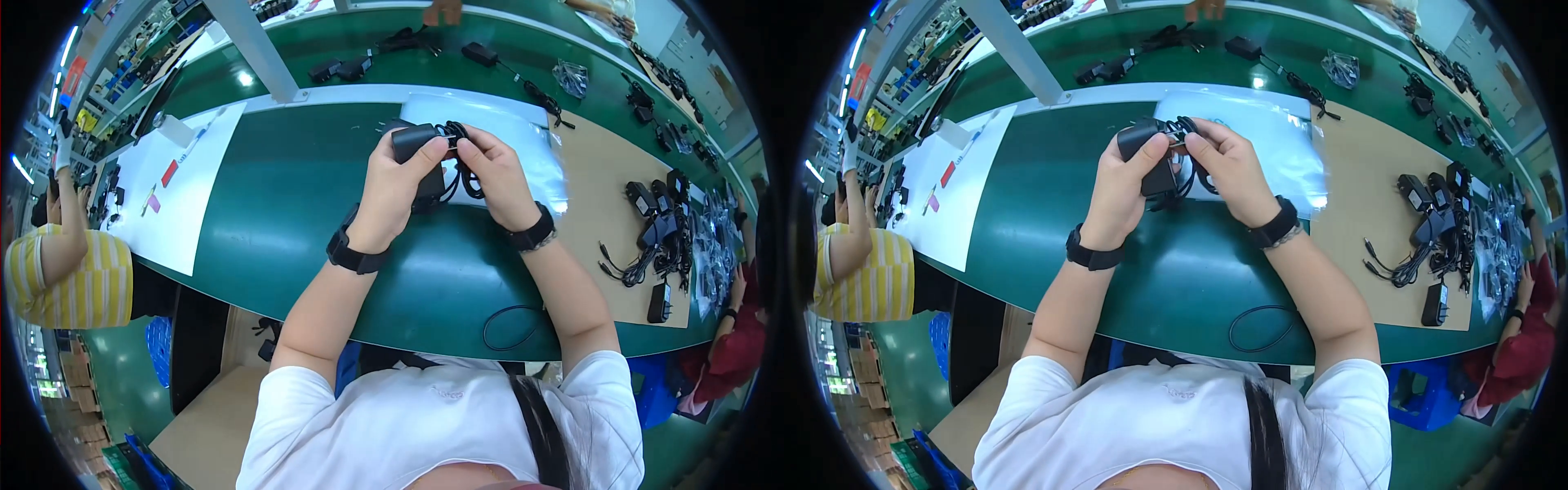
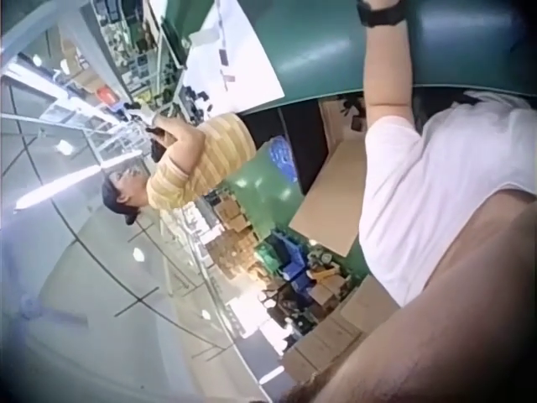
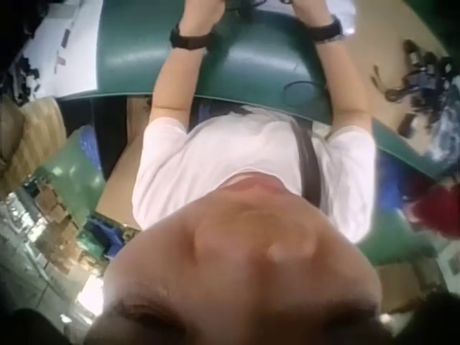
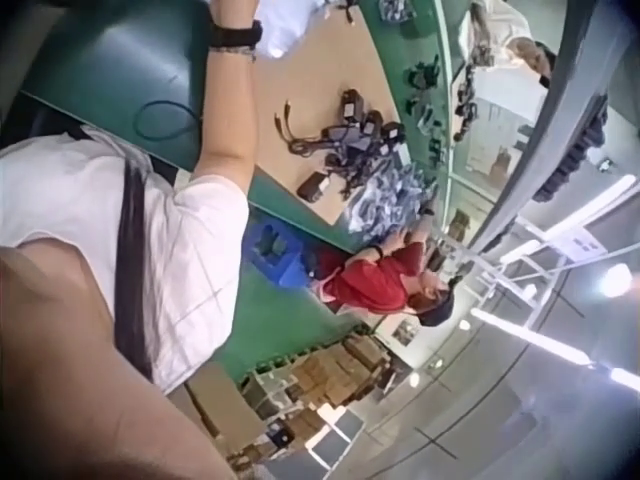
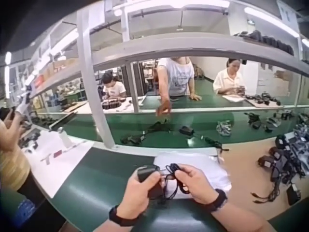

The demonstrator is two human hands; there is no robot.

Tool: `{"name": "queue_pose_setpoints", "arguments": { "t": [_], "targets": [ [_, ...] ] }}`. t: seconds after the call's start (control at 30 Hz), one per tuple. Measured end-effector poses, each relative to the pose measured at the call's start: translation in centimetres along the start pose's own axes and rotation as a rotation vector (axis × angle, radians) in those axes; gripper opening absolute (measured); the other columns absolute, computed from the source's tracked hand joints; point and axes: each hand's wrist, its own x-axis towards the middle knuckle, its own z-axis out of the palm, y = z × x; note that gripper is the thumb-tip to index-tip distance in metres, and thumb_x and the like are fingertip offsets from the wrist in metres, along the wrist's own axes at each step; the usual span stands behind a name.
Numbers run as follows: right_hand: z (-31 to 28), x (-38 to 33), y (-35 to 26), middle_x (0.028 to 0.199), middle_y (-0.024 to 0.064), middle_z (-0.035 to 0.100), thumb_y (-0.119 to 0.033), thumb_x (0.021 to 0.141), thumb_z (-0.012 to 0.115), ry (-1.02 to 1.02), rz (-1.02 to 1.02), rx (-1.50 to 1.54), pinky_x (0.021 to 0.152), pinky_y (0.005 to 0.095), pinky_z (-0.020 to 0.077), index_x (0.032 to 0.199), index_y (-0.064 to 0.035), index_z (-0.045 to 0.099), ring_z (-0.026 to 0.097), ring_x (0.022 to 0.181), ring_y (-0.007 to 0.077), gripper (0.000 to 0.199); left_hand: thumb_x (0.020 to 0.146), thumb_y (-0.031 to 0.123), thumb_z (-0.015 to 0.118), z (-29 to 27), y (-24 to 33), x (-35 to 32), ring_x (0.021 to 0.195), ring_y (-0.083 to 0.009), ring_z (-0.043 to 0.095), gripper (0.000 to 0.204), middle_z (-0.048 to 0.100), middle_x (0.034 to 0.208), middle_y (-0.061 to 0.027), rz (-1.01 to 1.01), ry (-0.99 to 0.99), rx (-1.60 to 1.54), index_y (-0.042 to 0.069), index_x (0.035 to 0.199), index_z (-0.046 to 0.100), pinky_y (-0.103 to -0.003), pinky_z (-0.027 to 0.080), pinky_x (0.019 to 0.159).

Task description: The person picks up a power adapter, winds its cord around the body, and slides it into a plastic bag. They then repeat this process with a second power adapter and set the bagged items aside.

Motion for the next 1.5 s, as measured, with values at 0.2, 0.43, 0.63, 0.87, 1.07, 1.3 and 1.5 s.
{"name": "queue_pose_setpoints", "arguments": {
  "t": [0.2,0.43,0.63,0.87,1.07,1.3,1.5],
  "targets": [
    [0.6,-0.1,0.5,0.102,0.003,0.059,-0.017,0.09,0.052,-0.005,0.011,0.166,0.075,0.0204,0.0436,0.12,0.0012,0.05,0.053,0.083,0.0072,0.035,0.078,0.018,0.07,-0.6,-1.0,-0.1,0.078,-0.0082,0.054,0.031,0.057,0.088,-0.0029,-0.024,0.022,-0.043,0.002,0.098,0.052,-0.022,0.046,0.068],
    [1.2,-0.2,0.8,0.104,0.003,0.059,-0.02,0.091,0.051,-0.068,-0.018,0.019,0.078,0.0219,0.0416,0.121,0.0006,0.05,0.051,0.088,0.0087,0.036,0.078,0.019,0.07,-1.9,-1.7,0.2,0.08,-0.0088,0.055,0.033,0.058,0.089,-0.0031,-0.043,0.038,-0.142,0.002,0.1,0.052,-0.022,0.046,0.069],
    [1.0,-0.3,1.5,0.123,0.0078,0.051,-0.017,0.093,0.045,-0.138,-0.195,-0.302,0.097,0.0285,0.0323,0.123,0.0005,0.048,0.045,0.113,0.0165,0.035,0.076,0.018,0.072,-2.3,-1.9,-0.1,0.073,-0.0076,0.054,0.03,0.058,0.084,-0.0027,-0.021,0.01,0.003,0.001,0.093,0.054,-0.02,0.045,0.065],
    [0.9,-0.6,1.7,0.129,0.0118,0.045,-0.018,0.094,0.041,-0.203,-0.235,-0.477,0.102,0.033,0.0283,0.129,-0.0005,0.04,0.04,0.121,0.0237,0.039,0.07,0.016,0.076,-2.3,-1.6,-0.5,0.071,-0.0072,0.053,0.033,0.056,0.079,-0.0033,0.023,-0.021,0.235,0.002,0.085,0.051,-0.02,0.045,0.061],
    [2.3,-1.4,1.1,0.138,0.0205,0.03,-0.007,0.086,0.048,-0.11,-0.468,-0.927,0.107,0.0398,0.0197,0.135,-0.0001,0.028,0.021,0.131,0.0367,0.053,0.067,0.003,0.074,-1.7,-1.4,-0.9,0.075,-0.0099,0.055,0.033,0.057,0.083,-0.0033,0.056,0.05,0.264,0.003,0.09,0.051,-0.023,0.046,0.067],
    [1.6,-2.2,-1.6,0.107,0.0149,0.057,-0.023,0.089,0.051,-0.128,-0.004,-0.429,0.081,0.0326,0.0466,0.118,0.0039,0.047,0.056,0.095,0.0229,0.039,0.064,-0.004,0.075,-3.1,2.0,-0.7,0.076,-0.014,0.061,0.043,0.061,0.086,-0.0105,0.705,0.257,0.331,0.0,0.094,0.045,-0.026,0.052,0.064],
    [2.0,-1.7,-0.1,0.096,0.0122,0.061,-0.033,0.095,0.04,-0.061,0.576,0.759,0.086,0.039,0.046,0.114,-0.0018,0.047,0.059,0.091,0.0225,0.037,0.06,-0.001,0.078,-1.8,-1.1,-2.1,0.083,-0.0165,0.061,0.046,0.062,0.092,-0.0144,0.72,-0.013,0.35,0.003,0.094,0.047,-0.029,0.05,0.075]
  ]
}}
